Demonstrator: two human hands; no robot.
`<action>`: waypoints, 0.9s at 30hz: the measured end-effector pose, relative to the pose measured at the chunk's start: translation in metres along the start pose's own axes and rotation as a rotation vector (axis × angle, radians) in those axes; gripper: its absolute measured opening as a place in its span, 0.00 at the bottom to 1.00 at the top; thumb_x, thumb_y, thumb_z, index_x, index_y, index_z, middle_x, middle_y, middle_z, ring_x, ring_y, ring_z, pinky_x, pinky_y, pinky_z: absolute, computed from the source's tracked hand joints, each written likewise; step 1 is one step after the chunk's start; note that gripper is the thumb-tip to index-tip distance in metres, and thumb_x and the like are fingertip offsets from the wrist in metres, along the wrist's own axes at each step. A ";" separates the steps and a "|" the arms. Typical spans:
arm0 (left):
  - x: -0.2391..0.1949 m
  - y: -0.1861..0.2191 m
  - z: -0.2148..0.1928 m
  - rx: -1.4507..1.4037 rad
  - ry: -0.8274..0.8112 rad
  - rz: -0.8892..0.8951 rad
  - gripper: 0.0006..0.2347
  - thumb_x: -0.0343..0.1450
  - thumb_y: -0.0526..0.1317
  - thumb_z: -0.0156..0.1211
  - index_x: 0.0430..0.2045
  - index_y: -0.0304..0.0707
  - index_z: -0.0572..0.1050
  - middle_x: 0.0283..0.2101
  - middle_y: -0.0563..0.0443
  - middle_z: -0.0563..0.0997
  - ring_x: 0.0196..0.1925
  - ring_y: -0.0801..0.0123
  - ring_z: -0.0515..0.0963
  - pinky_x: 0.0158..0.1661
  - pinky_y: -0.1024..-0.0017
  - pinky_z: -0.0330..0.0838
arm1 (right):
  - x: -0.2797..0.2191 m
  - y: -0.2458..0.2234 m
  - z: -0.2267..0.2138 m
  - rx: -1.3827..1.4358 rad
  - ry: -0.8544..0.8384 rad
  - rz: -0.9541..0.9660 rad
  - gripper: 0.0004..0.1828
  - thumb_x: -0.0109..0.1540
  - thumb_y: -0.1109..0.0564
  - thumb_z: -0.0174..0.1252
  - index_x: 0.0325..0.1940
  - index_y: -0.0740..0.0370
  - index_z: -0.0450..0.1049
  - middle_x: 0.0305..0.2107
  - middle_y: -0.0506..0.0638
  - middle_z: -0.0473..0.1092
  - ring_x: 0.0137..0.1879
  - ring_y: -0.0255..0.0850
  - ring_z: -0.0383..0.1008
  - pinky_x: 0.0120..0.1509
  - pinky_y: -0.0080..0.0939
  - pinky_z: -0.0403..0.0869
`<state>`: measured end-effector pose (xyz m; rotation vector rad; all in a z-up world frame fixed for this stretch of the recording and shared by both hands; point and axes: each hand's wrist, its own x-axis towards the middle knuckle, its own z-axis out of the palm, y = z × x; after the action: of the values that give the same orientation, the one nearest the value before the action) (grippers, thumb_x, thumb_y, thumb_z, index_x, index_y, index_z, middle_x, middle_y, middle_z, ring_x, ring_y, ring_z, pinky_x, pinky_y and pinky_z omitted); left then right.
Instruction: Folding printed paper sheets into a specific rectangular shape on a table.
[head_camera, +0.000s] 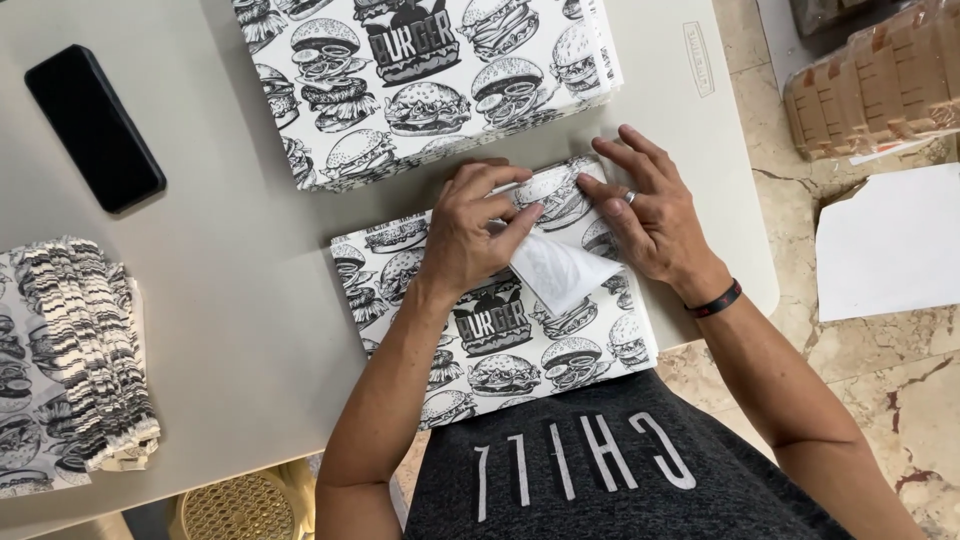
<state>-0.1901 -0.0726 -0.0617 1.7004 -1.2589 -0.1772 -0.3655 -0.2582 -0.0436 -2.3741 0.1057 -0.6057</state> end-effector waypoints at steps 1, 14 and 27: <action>0.000 0.002 -0.001 0.001 0.000 0.000 0.15 0.71 0.42 0.69 0.13 0.42 0.75 0.46 0.56 0.83 0.53 0.58 0.80 0.47 0.63 0.72 | 0.000 -0.001 0.001 0.000 0.000 0.000 0.23 0.74 0.48 0.40 0.60 0.58 0.78 0.63 0.66 0.66 0.74 0.70 0.56 0.74 0.67 0.57; -0.007 0.001 -0.001 -0.203 0.027 0.031 0.10 0.73 0.49 0.63 0.38 0.44 0.80 0.25 0.55 0.79 0.41 0.62 0.82 0.62 0.49 0.63 | 0.005 0.011 -0.013 0.149 0.033 0.144 0.23 0.71 0.54 0.51 0.67 0.68 0.71 0.55 0.66 0.70 0.65 0.60 0.68 0.67 0.60 0.66; 0.005 0.024 -0.050 0.111 -0.311 -0.067 0.05 0.68 0.39 0.59 0.32 0.43 0.79 0.55 0.47 0.78 0.59 0.48 0.78 0.57 0.52 0.69 | 0.082 -0.029 -0.035 -0.162 -0.477 0.131 0.11 0.64 0.59 0.61 0.36 0.72 0.81 0.38 0.66 0.76 0.45 0.57 0.79 0.47 0.49 0.79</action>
<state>-0.1733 -0.0456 -0.0156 1.8624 -1.4611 -0.4325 -0.3107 -0.2754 0.0308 -2.5755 0.1000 0.0414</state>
